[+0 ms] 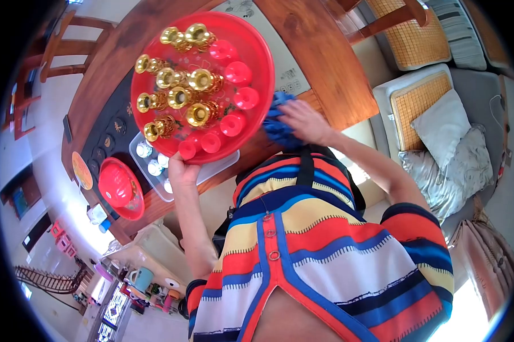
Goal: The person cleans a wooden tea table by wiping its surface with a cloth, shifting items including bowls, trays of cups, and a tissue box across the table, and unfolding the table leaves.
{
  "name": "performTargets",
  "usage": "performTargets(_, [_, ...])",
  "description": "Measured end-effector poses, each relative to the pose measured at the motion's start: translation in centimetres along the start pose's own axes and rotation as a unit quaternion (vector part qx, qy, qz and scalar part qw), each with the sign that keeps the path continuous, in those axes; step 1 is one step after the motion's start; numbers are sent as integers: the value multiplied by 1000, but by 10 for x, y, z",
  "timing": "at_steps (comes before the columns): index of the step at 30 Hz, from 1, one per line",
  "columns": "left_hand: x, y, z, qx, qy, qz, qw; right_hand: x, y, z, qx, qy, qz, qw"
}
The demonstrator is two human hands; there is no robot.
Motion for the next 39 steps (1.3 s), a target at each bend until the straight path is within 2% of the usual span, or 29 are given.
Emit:
performTargets(1, [7, -4, -9, 2, 29, 3, 1000, -9, -26, 23, 13, -14, 36, 999])
performTargets(2, [7, 0, -18, 2, 27, 2, 1000, -23, -51, 48, 29, -67, 117, 990])
performTargets(5, [11, 15, -46, -28, 40, -21, 999, -55, -98, 128, 208, -181, 106, 955])
performTargets(6, [16, 17, -54, -26, 41, -26, 998, -60, -98, 139, 208, -184, 110, 954])
performTargets(8, [19, 25, -79, -59, 60, -33, 996, -76, -118, 169, 347, -217, 145, 901])
performTargets(10, [16, 38, -95, -46, 58, -40, 996, -69, -115, 163, 353, -200, 160, 900])
performTargets(12, [15, 47, -120, -126, 25, -51, 990, -53, -109, 129, 321, -177, 130, 921])
performTargets(14, [21, 46, -127, -105, 40, -35, 993, -39, -109, 98, 279, -97, 101, 950])
performTargets(17, [33, 39, -132, -81, 78, -47, 993, -37, -115, 85, 263, -78, 78, 958])
performTargets(22, [43, 30, -142, -77, 102, -74, 989, -55, -106, 133, 317, -144, 116, 930])
performTargets(24, [43, 33, -152, -114, 78, -71, 988, -61, -103, 148, 370, -145, 122, 909])
performTargets(28, [47, 32, -160, -99, 84, -79, 988, -42, -102, 121, 341, -176, 110, 917])
performTargets(29, [47, 34, -159, -98, 82, -82, 988, -37, -104, 106, 323, -166, 79, 928])
performTargets(32, [45, 45, -167, -98, 76, -100, 987, -29, -121, 80, 334, -117, 68, 933])
performTargets(34, [46, 49, -169, -107, 89, -129, 982, -34, -122, 83, 328, -125, 65, 934])
performTargets(36, [46, 46, -174, -108, 78, -122, 984, -36, -121, 102, 363, -149, 26, 919])
performTargets(39, [42, 46, -183, -132, 60, -106, 984, -47, -113, 138, 383, -170, 55, 906])
Point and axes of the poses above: each hand's wrist, its own y-axis towards the middle knuckle, its own x-axis out of the palm, z = x × y, the point moved 8 cm from there along y, towards the middle knuckle, and after that the axes turned 4 degrees about -x, right-handed, at the moved point
